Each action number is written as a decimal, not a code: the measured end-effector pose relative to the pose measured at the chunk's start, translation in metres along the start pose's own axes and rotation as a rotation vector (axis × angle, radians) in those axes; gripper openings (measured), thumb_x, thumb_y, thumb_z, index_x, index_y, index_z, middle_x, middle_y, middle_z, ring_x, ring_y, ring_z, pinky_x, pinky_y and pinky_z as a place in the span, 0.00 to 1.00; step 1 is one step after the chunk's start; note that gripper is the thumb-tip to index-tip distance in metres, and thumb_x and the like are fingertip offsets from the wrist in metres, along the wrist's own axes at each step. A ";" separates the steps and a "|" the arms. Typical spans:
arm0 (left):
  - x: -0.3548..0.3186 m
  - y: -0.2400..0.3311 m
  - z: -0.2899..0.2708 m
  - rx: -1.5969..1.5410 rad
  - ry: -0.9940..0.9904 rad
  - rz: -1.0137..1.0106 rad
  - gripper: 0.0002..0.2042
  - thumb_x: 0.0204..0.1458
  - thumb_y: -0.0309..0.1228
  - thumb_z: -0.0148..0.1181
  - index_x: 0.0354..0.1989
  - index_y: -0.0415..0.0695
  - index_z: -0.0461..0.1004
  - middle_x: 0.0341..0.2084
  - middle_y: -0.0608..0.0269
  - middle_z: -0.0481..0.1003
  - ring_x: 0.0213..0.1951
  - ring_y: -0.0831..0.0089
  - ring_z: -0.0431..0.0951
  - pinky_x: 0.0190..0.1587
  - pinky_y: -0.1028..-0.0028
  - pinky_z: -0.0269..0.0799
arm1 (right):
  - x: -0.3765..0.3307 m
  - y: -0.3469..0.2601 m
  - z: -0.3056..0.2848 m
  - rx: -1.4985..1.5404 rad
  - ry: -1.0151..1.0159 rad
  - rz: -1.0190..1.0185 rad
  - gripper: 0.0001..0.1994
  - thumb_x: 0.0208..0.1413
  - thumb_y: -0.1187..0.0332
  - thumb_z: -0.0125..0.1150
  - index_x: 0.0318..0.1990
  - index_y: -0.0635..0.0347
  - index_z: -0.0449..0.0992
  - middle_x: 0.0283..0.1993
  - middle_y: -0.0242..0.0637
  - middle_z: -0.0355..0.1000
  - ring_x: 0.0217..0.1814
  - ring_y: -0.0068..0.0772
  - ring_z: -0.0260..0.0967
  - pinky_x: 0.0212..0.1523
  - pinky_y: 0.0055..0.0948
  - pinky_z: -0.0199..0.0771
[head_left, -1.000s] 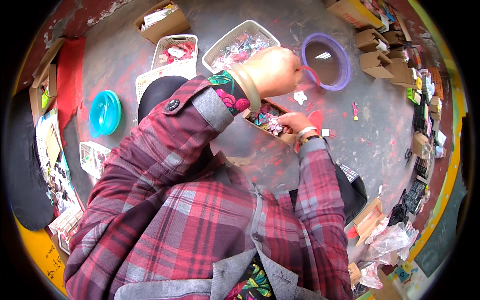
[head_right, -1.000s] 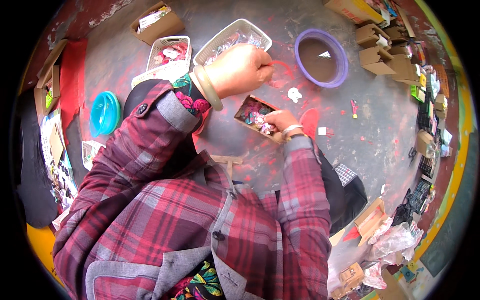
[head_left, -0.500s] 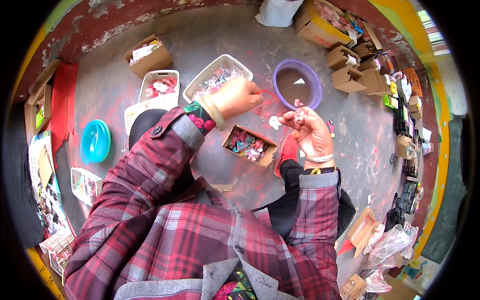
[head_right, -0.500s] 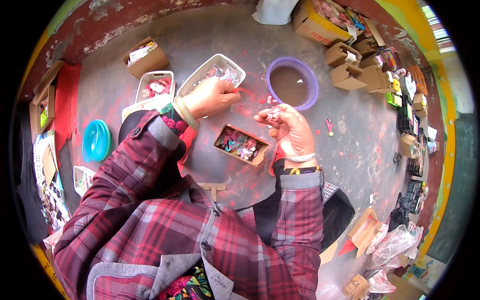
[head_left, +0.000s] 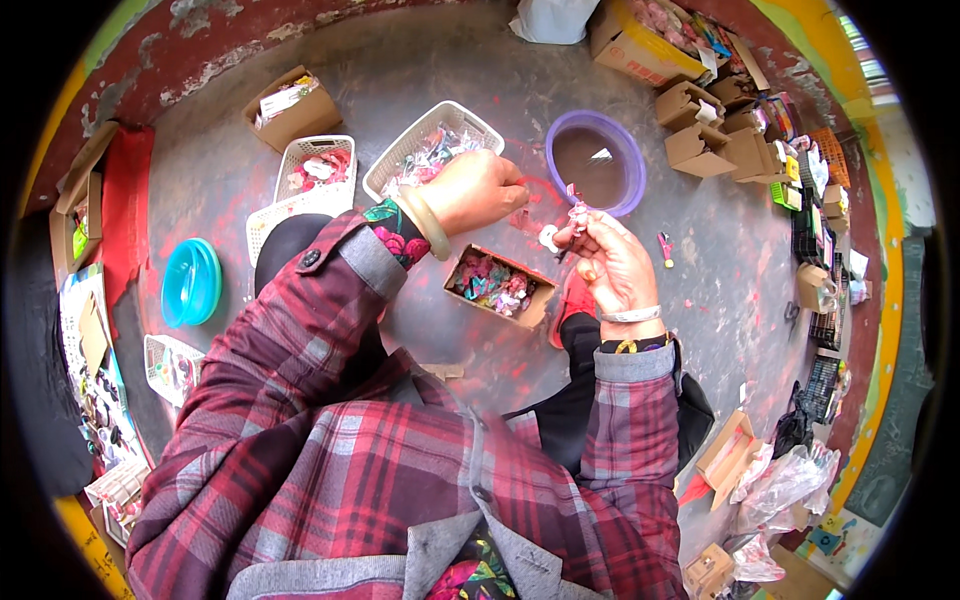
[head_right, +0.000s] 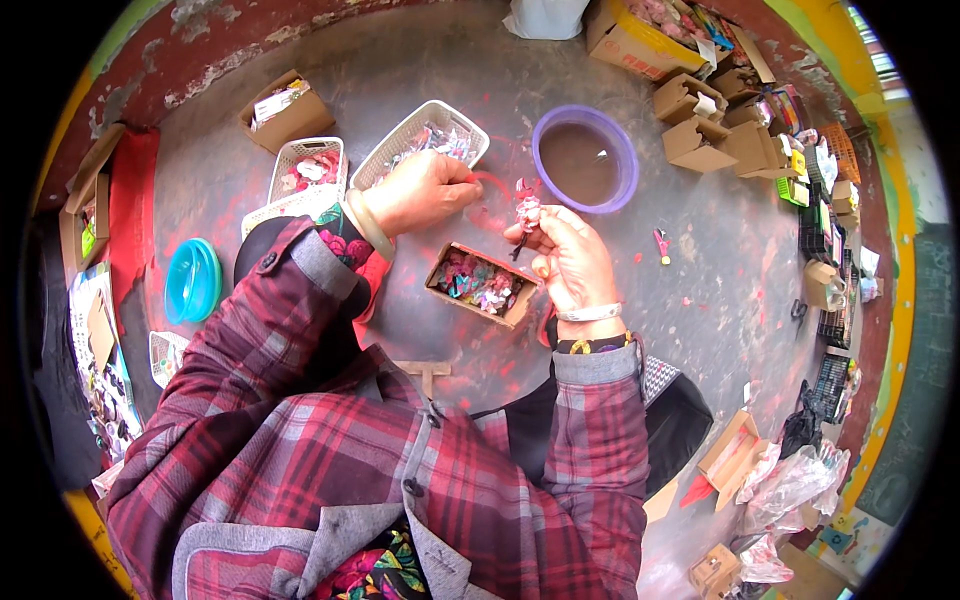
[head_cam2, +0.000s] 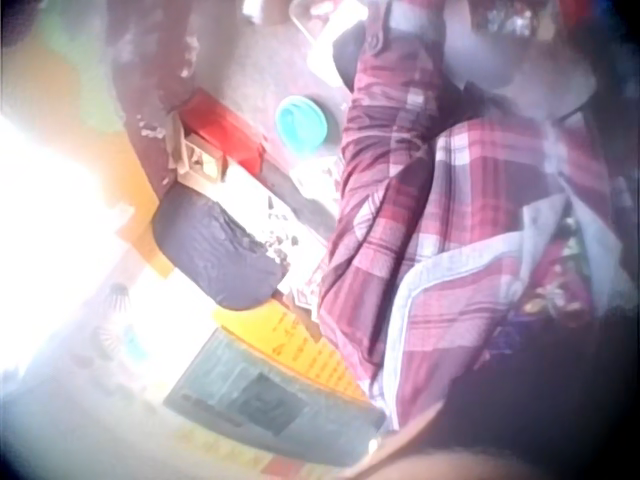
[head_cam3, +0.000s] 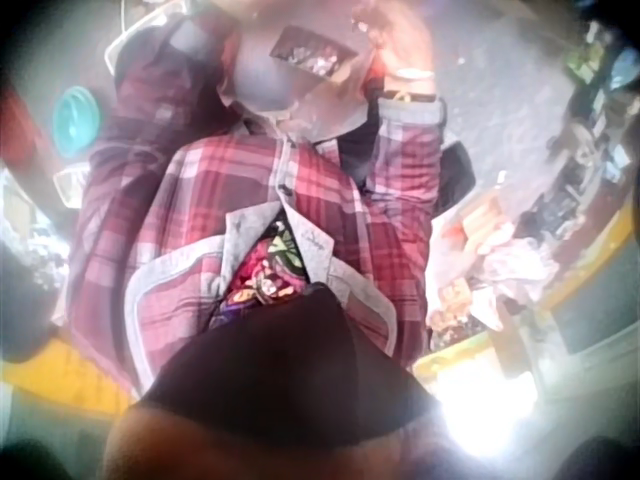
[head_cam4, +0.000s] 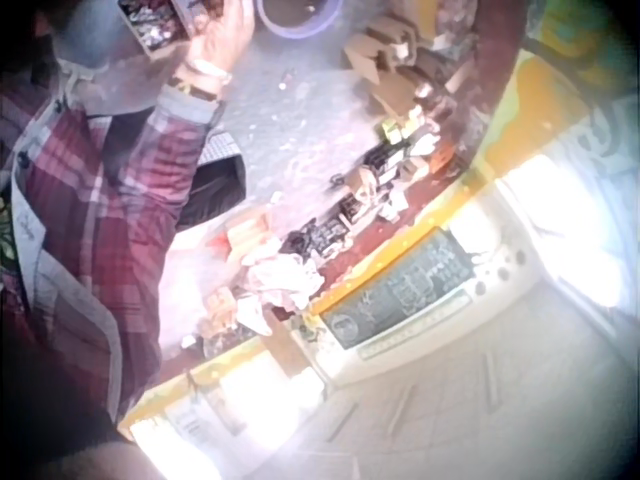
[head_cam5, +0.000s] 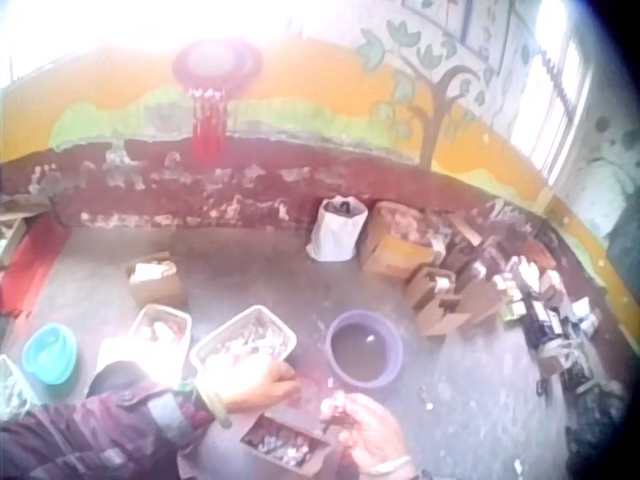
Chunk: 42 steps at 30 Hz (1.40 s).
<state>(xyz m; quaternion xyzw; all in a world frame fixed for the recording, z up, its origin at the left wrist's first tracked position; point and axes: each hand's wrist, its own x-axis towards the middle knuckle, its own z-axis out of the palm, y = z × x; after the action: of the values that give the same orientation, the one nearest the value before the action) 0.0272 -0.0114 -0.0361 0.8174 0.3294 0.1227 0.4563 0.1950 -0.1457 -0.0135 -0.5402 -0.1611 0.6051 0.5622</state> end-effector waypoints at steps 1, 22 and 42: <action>0.000 0.001 0.000 0.003 -0.003 0.004 0.13 0.46 0.36 0.55 0.29 0.37 0.75 0.16 0.52 0.72 0.21 0.67 0.72 0.27 0.69 0.67 | 0.000 0.001 -0.001 -0.007 -0.013 0.009 0.08 0.57 0.69 0.46 0.38 0.63 0.68 0.31 0.41 0.72 0.29 0.25 0.70 0.19 0.11 0.59; 0.001 0.002 0.001 -0.001 0.008 -0.015 0.13 0.46 0.36 0.56 0.30 0.37 0.76 0.17 0.51 0.72 0.22 0.67 0.73 0.28 0.68 0.67 | -0.001 0.004 -0.008 -0.031 -0.059 -0.100 0.06 0.57 0.71 0.51 0.38 0.64 0.68 0.36 0.34 0.70 0.42 0.28 0.71 0.42 0.25 0.74; 0.000 0.004 0.006 -0.072 -0.249 -0.204 0.12 0.44 0.34 0.56 0.29 0.36 0.77 0.21 0.59 0.75 0.25 0.72 0.74 0.30 0.73 0.69 | 0.001 -0.002 -0.007 0.316 -0.171 -0.158 0.07 0.55 0.72 0.48 0.34 0.67 0.69 0.47 0.58 0.65 0.54 0.51 0.63 0.51 0.35 0.71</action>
<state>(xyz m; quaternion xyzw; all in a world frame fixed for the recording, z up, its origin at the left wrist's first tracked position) 0.0317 -0.0166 -0.0362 0.7718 0.3470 -0.0149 0.5327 0.2025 -0.1476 -0.0147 -0.3774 -0.1536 0.6205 0.6701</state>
